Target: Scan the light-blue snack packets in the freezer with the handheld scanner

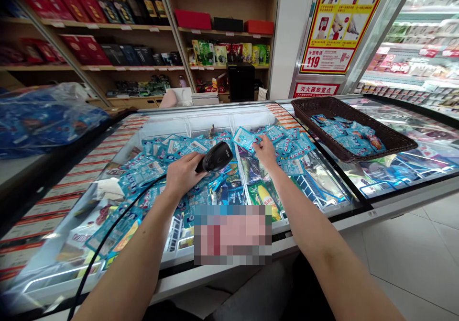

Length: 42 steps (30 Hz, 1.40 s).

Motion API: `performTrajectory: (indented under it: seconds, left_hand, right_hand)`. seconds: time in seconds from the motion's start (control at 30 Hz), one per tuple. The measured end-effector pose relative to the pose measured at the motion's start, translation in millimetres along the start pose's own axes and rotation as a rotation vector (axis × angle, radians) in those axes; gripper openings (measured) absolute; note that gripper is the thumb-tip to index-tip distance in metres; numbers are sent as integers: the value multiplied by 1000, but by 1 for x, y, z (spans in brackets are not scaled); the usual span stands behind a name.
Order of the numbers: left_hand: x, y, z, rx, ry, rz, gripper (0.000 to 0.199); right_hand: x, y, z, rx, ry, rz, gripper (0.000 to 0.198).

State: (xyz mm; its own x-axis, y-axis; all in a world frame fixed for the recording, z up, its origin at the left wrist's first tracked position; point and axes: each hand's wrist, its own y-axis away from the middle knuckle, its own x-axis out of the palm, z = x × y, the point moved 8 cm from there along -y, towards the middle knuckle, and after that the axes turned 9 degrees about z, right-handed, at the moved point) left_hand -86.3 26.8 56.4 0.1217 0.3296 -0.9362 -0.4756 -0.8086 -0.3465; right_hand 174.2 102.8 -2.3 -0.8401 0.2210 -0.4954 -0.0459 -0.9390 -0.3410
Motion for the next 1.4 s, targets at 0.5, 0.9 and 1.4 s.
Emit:
performTrajectory:
  seconds: [0.5, 0.9, 1.4]
  left_hand:
    - [-1, 0, 1, -24, -22, -23, 34]
    - [-7, -2, 14, -126, -37, -101, 34]
    - [-12, 2, 23, -213, 1, -181, 34]
  right_hand:
    - [-33, 11, 32, -6, 305, -128, 33]
    - [-47, 19, 35, 125, 642, -155, 30]
    - [-9, 24, 48, -99, 897, 14, 24]
